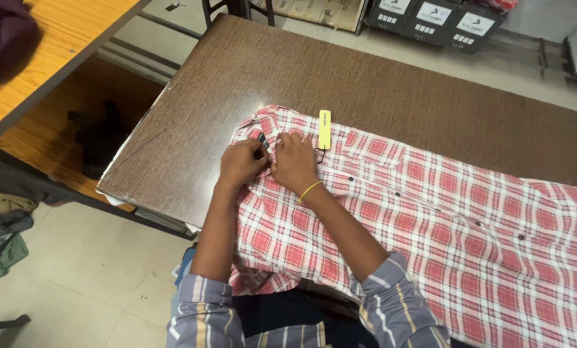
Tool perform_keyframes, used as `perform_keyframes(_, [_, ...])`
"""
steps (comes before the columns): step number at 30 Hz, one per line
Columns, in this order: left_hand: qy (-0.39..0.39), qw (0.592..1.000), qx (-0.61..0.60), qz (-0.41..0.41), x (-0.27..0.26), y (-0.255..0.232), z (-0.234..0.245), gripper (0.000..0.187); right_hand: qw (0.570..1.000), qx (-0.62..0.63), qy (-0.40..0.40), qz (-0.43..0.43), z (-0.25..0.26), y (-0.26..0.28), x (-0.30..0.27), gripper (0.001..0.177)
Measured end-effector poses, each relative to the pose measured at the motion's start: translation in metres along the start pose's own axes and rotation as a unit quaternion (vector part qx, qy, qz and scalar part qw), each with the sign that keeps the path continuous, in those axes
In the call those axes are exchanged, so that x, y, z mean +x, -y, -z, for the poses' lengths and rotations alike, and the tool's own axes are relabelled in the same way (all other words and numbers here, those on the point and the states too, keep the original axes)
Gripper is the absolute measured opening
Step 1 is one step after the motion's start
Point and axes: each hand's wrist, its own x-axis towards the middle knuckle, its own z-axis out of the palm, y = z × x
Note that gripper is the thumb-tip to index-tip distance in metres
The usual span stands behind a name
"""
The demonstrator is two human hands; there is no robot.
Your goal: The person folds a plaid shirt on a wooden table, aligning the sleeves and body, and manipulates a yellow tag attached to the collar.
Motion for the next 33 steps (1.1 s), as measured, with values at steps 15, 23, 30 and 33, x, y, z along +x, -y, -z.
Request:
perform_keyframes(15, [-0.007, 0.997, -0.02, -0.07, -0.002, 0.006, 0.0, 0.019, 0.991, 0.079, -0.095, -0.052, -0.037, -0.005, 0.002, 0.028])
perform_keyframes(23, [-0.022, 0.995, -0.009, -0.092, 0.0, 0.017, -0.006, 0.015, 0.992, 0.009, -0.121, -0.024, -0.044, -0.004, 0.005, 0.026])
perform_keyframes(30, [-0.015, 0.996, -0.006, -0.092, -0.002, 0.014, -0.002, 0.015, 0.989, 0.058, -0.131, -0.033, -0.043, -0.004, 0.004, 0.031])
perform_keyframes(33, [-0.013, 0.997, -0.027, -0.077, -0.004, 0.01, 0.0, 0.014, 0.99, 0.027, -0.134, -0.018, -0.053, -0.005, 0.005, 0.026])
